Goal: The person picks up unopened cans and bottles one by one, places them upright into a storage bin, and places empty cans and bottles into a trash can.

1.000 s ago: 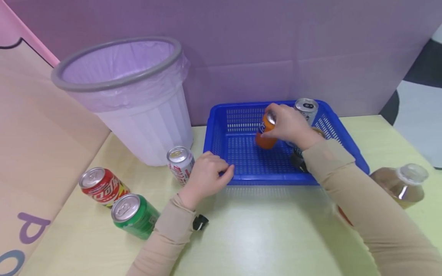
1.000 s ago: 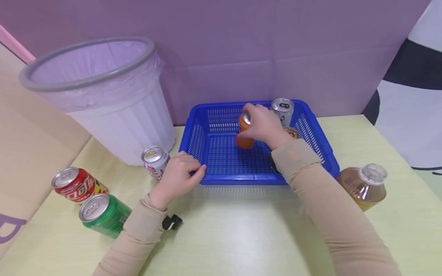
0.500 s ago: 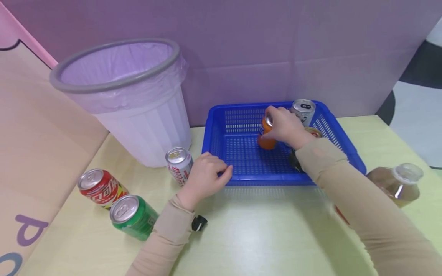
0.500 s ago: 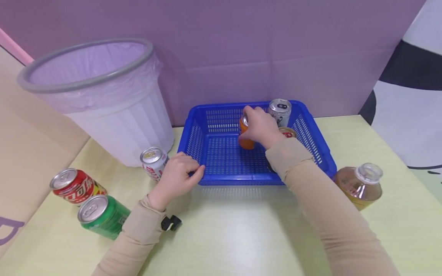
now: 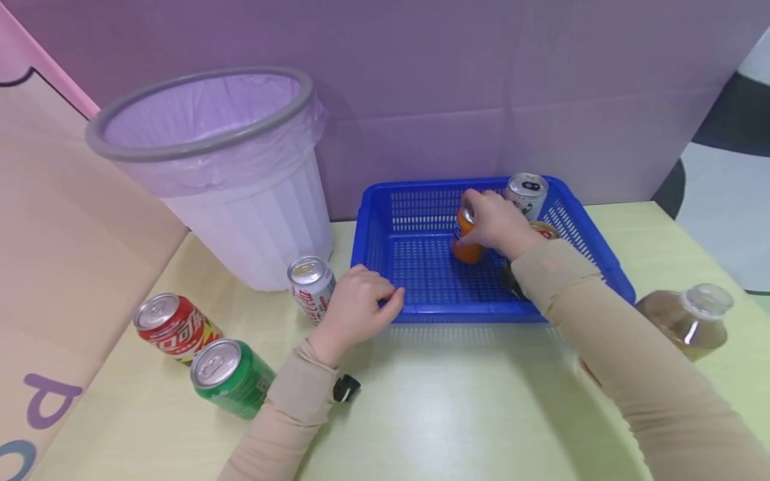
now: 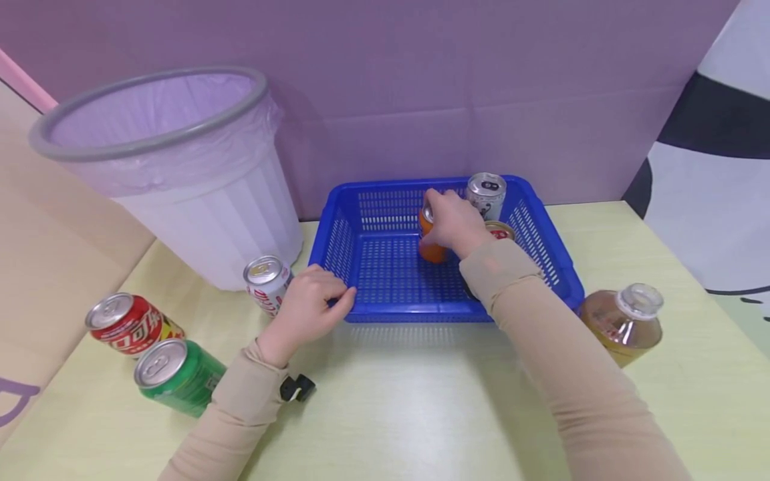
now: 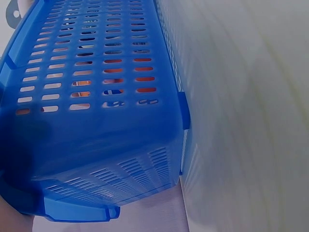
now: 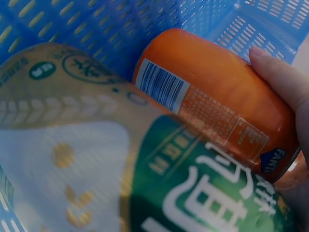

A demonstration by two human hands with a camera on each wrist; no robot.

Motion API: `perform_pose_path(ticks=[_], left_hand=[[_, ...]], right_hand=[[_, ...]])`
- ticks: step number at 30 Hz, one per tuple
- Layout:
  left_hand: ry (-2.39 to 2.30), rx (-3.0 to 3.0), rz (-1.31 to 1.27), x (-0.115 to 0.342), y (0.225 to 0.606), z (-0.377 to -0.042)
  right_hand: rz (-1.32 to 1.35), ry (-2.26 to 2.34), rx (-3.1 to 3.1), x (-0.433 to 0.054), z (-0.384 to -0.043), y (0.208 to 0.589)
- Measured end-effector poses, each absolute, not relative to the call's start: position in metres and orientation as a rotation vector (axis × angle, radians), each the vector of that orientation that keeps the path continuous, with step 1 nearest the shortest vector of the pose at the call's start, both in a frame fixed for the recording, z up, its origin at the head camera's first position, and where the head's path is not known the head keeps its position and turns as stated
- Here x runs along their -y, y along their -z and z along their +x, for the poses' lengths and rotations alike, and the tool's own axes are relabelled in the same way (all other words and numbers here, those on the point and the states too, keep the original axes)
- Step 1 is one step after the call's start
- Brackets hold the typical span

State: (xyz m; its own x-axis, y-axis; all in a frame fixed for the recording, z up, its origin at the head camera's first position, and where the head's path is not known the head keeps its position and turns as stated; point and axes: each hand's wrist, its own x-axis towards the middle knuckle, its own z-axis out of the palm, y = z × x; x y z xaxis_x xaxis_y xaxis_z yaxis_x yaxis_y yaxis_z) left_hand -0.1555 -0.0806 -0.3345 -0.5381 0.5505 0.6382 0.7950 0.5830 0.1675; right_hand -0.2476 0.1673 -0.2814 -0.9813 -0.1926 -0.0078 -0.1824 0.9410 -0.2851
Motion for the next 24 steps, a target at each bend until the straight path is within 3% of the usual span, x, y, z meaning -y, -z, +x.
perform_pose_path(ticks=[24], left_hand=[[0.615, 2.265, -1.061, 0.0809, 0.3376, -0.1582]], right_hand=[[-0.251, 0.53, -3.044, -0.1637, -0.2462, 0.2792]])
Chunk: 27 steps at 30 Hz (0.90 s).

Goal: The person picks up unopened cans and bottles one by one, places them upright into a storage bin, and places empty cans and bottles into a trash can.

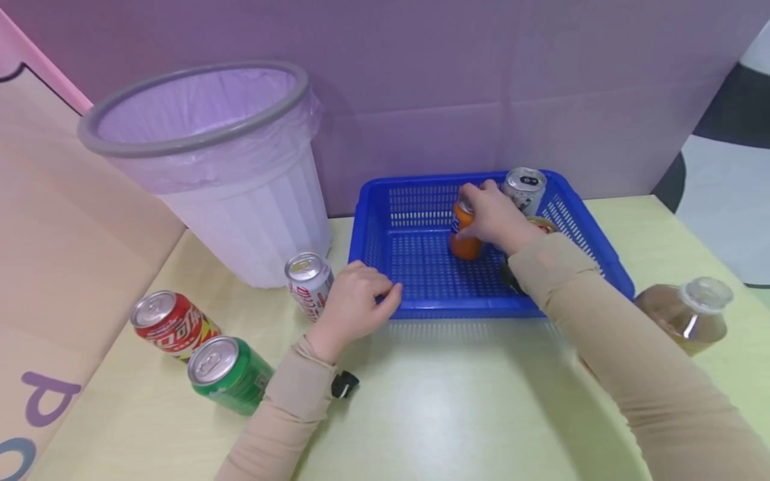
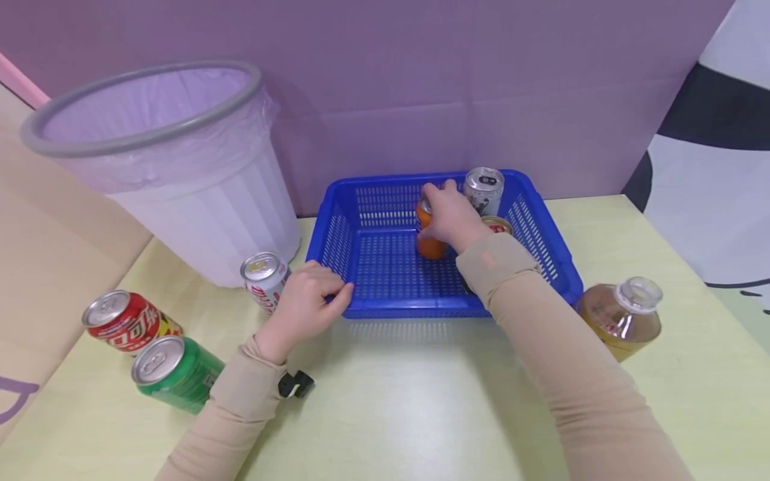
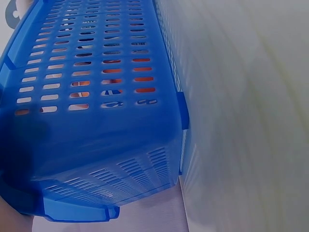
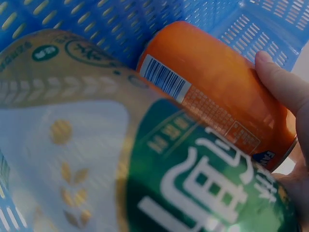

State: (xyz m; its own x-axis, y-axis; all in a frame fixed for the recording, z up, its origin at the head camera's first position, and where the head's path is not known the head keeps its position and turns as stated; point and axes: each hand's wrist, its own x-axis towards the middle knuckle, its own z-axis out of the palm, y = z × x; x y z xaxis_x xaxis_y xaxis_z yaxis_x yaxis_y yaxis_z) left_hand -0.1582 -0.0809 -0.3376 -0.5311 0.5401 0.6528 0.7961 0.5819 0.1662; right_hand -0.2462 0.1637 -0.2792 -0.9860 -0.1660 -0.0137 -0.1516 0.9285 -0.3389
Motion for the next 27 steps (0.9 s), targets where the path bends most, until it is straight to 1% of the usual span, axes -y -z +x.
perform_pose_path(ticks=[10, 27], left_hand=[[0.615, 2.269, -1.067, 0.0803, 0.3362, -0.157], [0.619, 2.256, -1.065, 0.0805, 0.3377, -0.1574]], right_hand=[[-0.248, 0.435, -3.084, -0.1625, -0.2448, 0.279], [-0.18, 0.445, -3.112, -0.157, -0.2422, 0.2787]])
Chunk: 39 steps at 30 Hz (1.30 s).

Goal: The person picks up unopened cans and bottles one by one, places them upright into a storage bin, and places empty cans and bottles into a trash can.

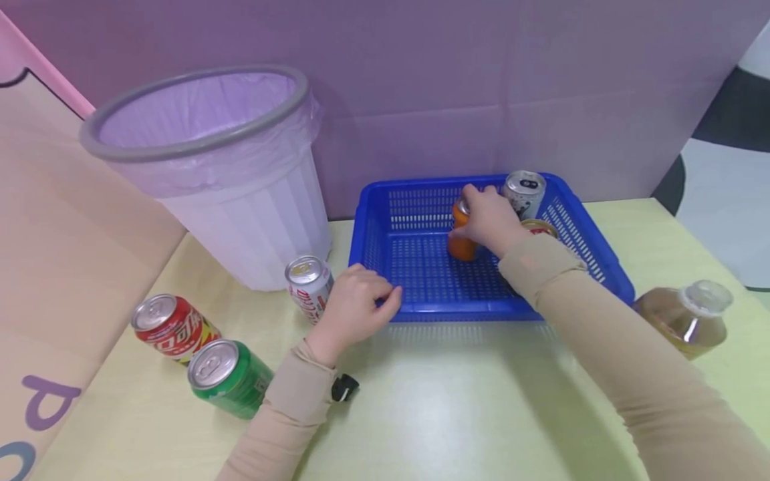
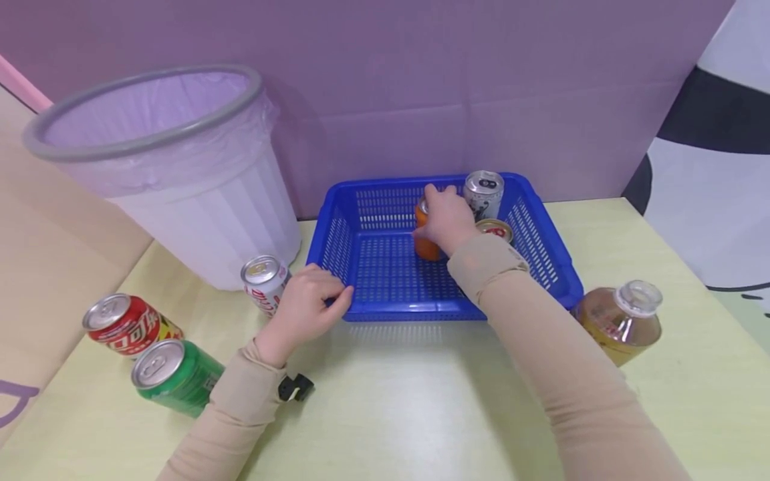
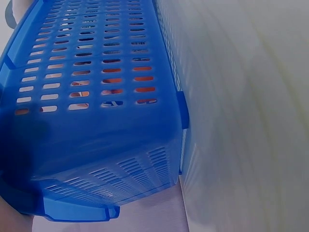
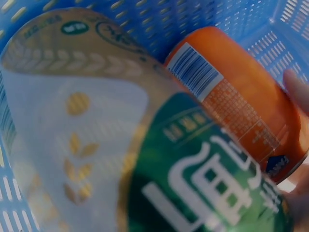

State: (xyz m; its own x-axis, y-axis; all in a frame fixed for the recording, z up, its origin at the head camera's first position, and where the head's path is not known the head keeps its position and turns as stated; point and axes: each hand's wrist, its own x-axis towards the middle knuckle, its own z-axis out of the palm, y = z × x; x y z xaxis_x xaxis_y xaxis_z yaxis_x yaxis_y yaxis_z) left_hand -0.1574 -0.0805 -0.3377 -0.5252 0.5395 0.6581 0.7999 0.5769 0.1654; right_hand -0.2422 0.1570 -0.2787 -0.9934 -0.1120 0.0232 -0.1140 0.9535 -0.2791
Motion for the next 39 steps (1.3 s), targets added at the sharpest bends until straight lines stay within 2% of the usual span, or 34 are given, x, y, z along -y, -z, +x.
perform_pose_path(ticks=[13, 24, 30, 39], left_hand=[[0.603, 2.256, -1.072, 0.08, 0.335, -0.155], [0.62, 2.258, -1.072, 0.08, 0.335, -0.155], [0.619, 2.259, -1.073, 0.08, 0.334, -0.156], [0.599, 2.276, -1.061, 0.083, 0.333, -0.157]], right_hand=[[0.198, -0.508, 3.146, -0.161, -0.242, 0.274], [0.186, -0.659, 3.231, -0.161, -0.237, 0.248], [0.138, -0.871, 3.318, -0.164, -0.223, 0.226], [0.362, -0.753, 3.32, -0.159, -0.192, 0.208]])
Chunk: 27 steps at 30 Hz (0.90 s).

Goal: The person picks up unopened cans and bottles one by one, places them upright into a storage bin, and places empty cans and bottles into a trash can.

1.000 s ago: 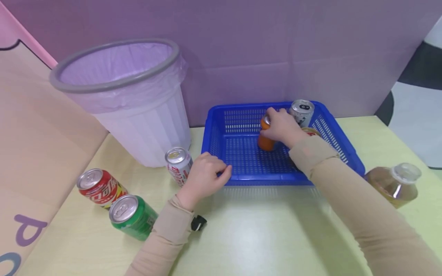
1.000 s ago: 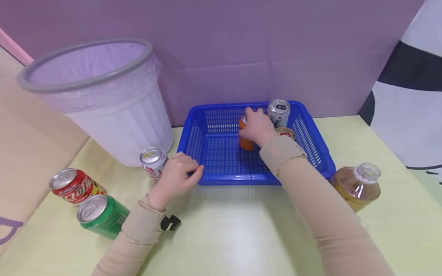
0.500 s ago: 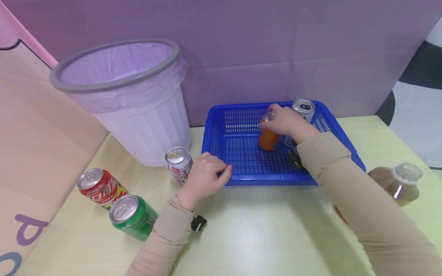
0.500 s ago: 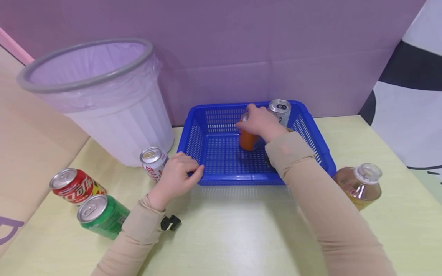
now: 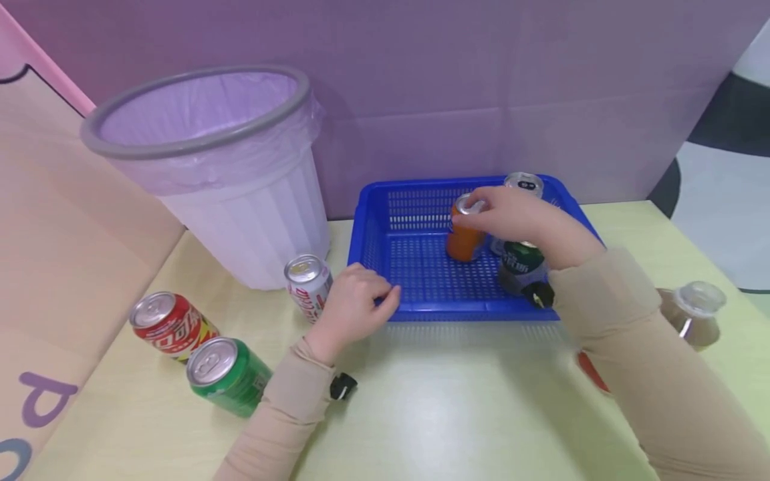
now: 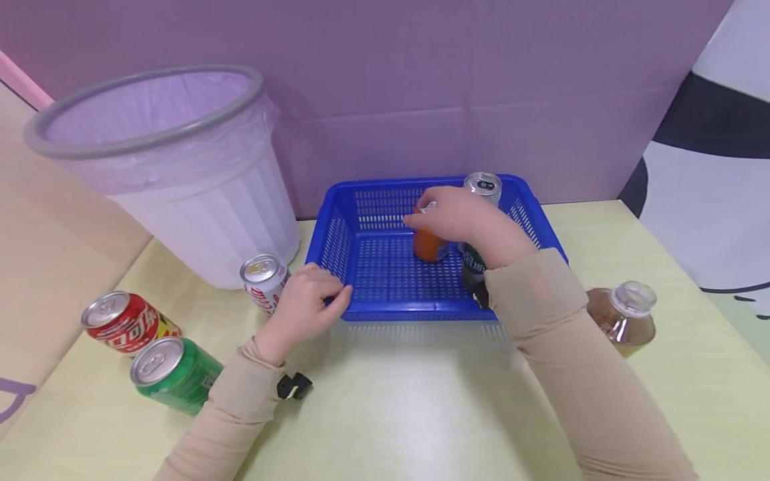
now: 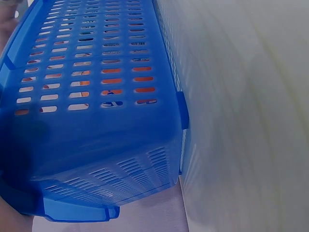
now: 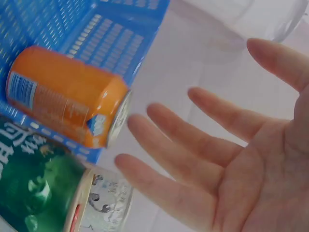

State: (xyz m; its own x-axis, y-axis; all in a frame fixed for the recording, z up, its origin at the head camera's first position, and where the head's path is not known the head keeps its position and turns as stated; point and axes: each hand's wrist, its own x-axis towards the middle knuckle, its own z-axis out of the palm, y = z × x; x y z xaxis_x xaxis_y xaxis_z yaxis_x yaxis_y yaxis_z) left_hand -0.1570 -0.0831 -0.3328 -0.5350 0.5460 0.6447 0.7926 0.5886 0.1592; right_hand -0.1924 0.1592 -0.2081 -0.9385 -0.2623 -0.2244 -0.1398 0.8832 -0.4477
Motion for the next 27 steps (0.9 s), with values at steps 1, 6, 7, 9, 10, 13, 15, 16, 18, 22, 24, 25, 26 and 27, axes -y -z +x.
perform_pose_path(ticks=[1, 6, 7, 9, 10, 13, 15, 16, 18, 22, 24, 25, 26, 27], left_hand=[[0.599, 2.279, -1.059, 0.083, 0.333, -0.157], [0.6, 2.289, -1.049, 0.083, 0.333, -0.156], [0.601, 2.289, -1.047, 0.083, 0.333, -0.156], [0.603, 2.287, -1.046, 0.083, 0.333, -0.155], [0.603, 2.287, -1.046, 0.083, 0.333, -0.155], [0.604, 2.289, -1.042, 0.083, 0.332, -0.155], [0.6, 2.294, -1.04, 0.084, 0.331, -0.155], [0.596, 2.295, -1.04, 0.084, 0.331, -0.155], [0.592, 2.297, -1.038, 0.083, 0.331, -0.155], [0.587, 2.298, -1.042, 0.082, 0.331, -0.156], [0.591, 2.297, -1.043, 0.082, 0.331, -0.156], [0.592, 2.294, -1.041, 0.082, 0.331, -0.156], [0.594, 2.292, -1.04, 0.082, 0.331, -0.155], [0.595, 2.29, -1.039, 0.083, 0.332, -0.155]], right_hand=[[-0.319, 0.601, -2.778, -0.158, -0.189, 0.209], [-0.403, 0.485, -2.808, -0.155, -0.168, 0.219], [-0.413, 0.463, -2.815, -0.155, -0.163, 0.222], [-0.43, 0.439, -2.827, -0.155, -0.155, 0.228], [-0.44, 0.427, -2.84, -0.154, -0.15, 0.231], [-0.463, 0.433, -2.861, -0.154, -0.139, 0.242], [-0.488, 0.458, -2.884, -0.154, -0.133, 0.251], [-0.504, 0.47, -2.9, -0.154, -0.13, 0.256], [-0.513, 0.502, -2.923, -0.156, -0.127, 0.267], [-0.486, 0.523, -3.012, -0.158, -0.123, 0.284], [-0.484, 0.506, -3.067, -0.158, -0.121, 0.288], [-0.484, 0.488, -3.095, -0.158, -0.12, 0.29], [-0.492, 0.472, -3.118, -0.159, -0.119, 0.291], [-0.5, 0.46, -3.137, -0.159, -0.118, 0.292]])
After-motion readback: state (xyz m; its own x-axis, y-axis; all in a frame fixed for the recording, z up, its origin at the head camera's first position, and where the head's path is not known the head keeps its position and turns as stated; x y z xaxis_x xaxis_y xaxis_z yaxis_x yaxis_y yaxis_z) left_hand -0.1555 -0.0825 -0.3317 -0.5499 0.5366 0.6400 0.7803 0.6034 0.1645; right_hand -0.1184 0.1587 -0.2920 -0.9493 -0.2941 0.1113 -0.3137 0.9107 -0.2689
